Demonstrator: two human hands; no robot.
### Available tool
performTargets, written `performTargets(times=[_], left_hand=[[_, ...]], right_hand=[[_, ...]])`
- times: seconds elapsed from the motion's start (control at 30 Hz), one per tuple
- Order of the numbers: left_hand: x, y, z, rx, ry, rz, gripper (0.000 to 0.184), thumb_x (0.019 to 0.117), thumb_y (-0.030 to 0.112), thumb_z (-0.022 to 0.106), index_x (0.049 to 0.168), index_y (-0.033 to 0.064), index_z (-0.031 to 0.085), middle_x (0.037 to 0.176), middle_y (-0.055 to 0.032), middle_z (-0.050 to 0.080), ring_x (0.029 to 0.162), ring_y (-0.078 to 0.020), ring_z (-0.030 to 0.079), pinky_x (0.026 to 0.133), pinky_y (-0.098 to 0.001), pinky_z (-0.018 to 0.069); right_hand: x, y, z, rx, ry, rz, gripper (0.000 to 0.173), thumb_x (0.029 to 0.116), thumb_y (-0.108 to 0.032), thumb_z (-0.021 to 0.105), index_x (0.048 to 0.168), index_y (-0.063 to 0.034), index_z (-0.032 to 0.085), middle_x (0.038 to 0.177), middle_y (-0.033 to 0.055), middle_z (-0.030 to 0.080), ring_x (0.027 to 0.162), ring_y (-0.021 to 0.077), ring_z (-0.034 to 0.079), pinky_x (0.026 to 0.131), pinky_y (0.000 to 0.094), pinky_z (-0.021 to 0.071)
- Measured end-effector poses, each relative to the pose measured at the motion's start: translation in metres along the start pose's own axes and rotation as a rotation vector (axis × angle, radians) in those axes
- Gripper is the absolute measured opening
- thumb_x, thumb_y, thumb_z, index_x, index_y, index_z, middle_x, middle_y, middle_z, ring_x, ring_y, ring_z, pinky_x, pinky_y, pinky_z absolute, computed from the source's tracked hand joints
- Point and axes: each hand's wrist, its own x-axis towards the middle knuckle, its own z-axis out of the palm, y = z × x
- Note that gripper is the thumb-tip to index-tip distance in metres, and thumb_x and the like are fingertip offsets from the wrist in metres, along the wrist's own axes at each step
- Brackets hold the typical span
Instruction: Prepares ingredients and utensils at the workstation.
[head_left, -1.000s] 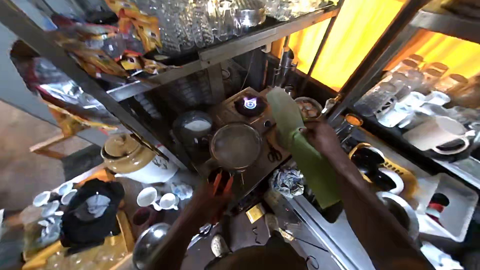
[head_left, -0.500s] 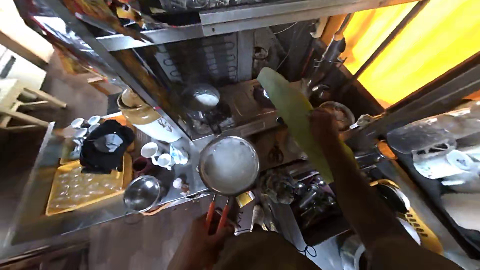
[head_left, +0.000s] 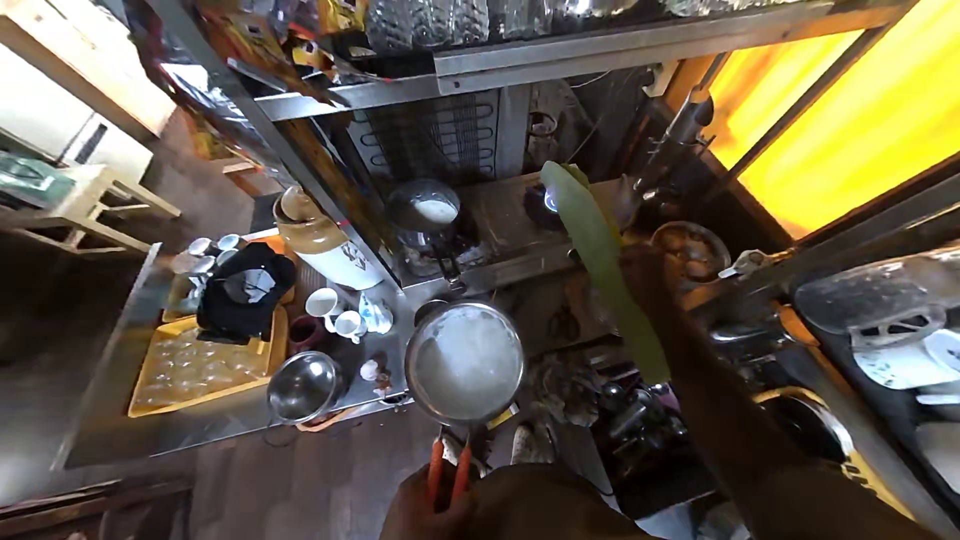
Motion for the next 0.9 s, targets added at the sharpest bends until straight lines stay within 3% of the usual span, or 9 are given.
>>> performTargets(times=[0.07, 0.27, 0.4, 0.7, 0.9], left_hand=[[0.000, 0.002, 0.001, 0.003, 0.002, -0.007, 0.030, 0.0842, 0.023, 0.080, 0.104, 0.0036, 0.068, 0.075, -0.0065, 0.069, 0.061, -0.0195, 0.067, 0.057, -0.0389, 0.0598], [-0.001, 0.001, 0.000, 0.001, -0.009, 0.036, 0.029, 0.0843, 0.022, 0.081, 0.103, 0.0039, 0.068, 0.073, -0.0050, 0.069, 0.060, -0.0178, 0.067, 0.056, -0.0367, 0.0593], [-0.003, 0.003, 0.001, -0.014, -0.019, 0.041, 0.027, 0.0844, 0.020, 0.080, 0.102, 0.0035, 0.067, 0.072, -0.0045, 0.069, 0.058, -0.0171, 0.066, 0.054, -0.0357, 0.0584], [-0.010, 0.004, 0.008, -0.002, -0.005, 0.030, 0.026, 0.0845, 0.019, 0.080, 0.101, 0.0040, 0.067, 0.073, -0.0046, 0.069, 0.059, -0.0165, 0.066, 0.054, -0.0350, 0.0577], [-0.014, 0.003, 0.010, -0.007, 0.000, 0.006, 0.028, 0.0849, 0.020, 0.080, 0.104, 0.0030, 0.067, 0.075, -0.0051, 0.070, 0.060, -0.0166, 0.066, 0.056, -0.0353, 0.0585]], right_hand=[[-0.001, 0.001, 0.003, -0.005, 0.008, -0.009, 0.022, 0.1023, -0.021, 0.060, 0.106, -0.0037, 0.073, 0.115, 0.0185, 0.070, 0.105, 0.0406, 0.068, 0.087, 0.0657, 0.0548], [-0.012, -0.008, 0.005, 0.034, 0.004, 0.011, 0.020, 0.1009, -0.019, 0.063, 0.106, -0.0031, 0.075, 0.118, 0.0179, 0.070, 0.109, 0.0388, 0.067, 0.093, 0.0620, 0.0539], [-0.010, 0.002, 0.022, 0.053, 0.035, 0.005, 0.020, 0.1007, -0.021, 0.064, 0.106, -0.0045, 0.075, 0.115, 0.0164, 0.071, 0.108, 0.0373, 0.068, 0.092, 0.0611, 0.0546], [-0.020, -0.011, 0.010, 0.078, 0.026, -0.002, 0.018, 0.0986, -0.021, 0.068, 0.104, -0.0057, 0.076, 0.113, 0.0149, 0.072, 0.102, 0.0357, 0.070, 0.088, 0.0602, 0.0567], [-0.023, -0.011, 0.014, 0.068, -0.038, 0.003, 0.022, 0.0997, -0.025, 0.067, 0.105, -0.0052, 0.075, 0.117, 0.0164, 0.070, 0.109, 0.0371, 0.068, 0.092, 0.0600, 0.0553]])
